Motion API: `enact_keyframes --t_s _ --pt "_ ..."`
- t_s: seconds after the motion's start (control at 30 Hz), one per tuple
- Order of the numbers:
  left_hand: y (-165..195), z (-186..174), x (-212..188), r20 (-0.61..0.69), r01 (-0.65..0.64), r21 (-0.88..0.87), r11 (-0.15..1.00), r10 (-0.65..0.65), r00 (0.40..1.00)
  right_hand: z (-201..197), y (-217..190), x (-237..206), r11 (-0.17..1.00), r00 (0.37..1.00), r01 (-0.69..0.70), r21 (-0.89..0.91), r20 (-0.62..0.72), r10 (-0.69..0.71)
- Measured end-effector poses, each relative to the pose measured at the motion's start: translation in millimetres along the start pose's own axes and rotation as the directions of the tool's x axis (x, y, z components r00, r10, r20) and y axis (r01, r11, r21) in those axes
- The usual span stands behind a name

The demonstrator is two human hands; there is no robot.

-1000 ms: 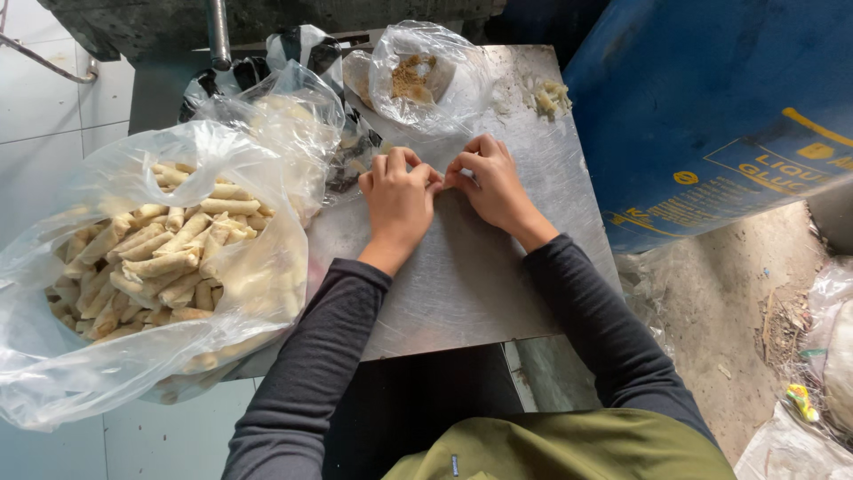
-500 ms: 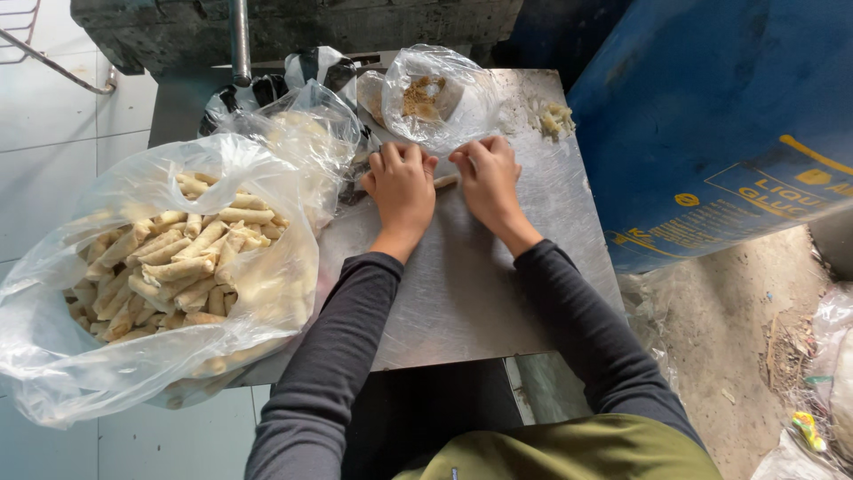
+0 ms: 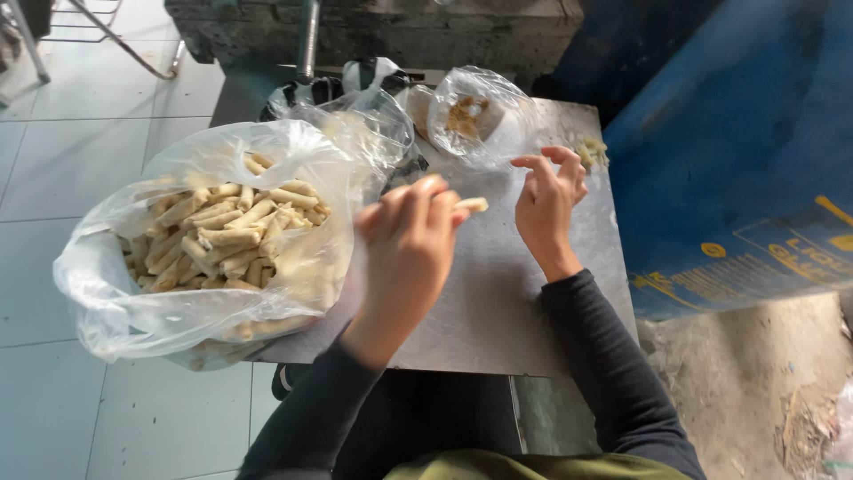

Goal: The person places a scoop of brown filling onto thin pastry sheets, folds the sheets over the filling, and places the finished rolls into a plastic bag with a pile of similar rolls. They also pinch pieces from a block of dough and press a sheet of dough flat on the metal table.

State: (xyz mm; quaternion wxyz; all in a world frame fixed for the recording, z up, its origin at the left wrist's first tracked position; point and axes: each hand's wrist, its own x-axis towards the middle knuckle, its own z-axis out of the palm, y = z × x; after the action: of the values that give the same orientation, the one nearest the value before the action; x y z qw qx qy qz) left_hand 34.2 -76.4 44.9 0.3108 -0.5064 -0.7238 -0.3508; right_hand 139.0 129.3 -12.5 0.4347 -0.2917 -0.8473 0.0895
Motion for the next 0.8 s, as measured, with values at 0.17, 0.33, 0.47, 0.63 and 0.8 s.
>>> enact_keyframes --t_s 0.17,0.33,0.47,0.63,0.8 --pt "-60 -122 -16 0.087 0.139 0.313 0.94 -0.174 0.981 -1 -12 -3 0.998 0.998 0.057 0.035 -0.026 -0.056" --pt "-78 -168 -10 0.207 0.154 0.61 0.777 -0.344 0.916 -14 -59 14 0.892 0.986 0.159 0.424 -0.109 -0.124" --pt "-68 -184 -4 0.279 0.166 0.697 0.698 -0.477 0.834 -2 -99 48 0.808 0.949 0.316 0.496 -0.16 -0.273" --pt "-46 -184 -8 0.086 0.089 0.453 0.887 -0.143 0.986 44 -144 96 0.841 0.946 0.192 0.505 0.132 -0.295" --pt "-18 -169 -32 0.082 0.111 -0.012 0.994 -0.11 0.991 5 -121 90 0.827 0.95 0.083 0.555 0.206 -0.233"
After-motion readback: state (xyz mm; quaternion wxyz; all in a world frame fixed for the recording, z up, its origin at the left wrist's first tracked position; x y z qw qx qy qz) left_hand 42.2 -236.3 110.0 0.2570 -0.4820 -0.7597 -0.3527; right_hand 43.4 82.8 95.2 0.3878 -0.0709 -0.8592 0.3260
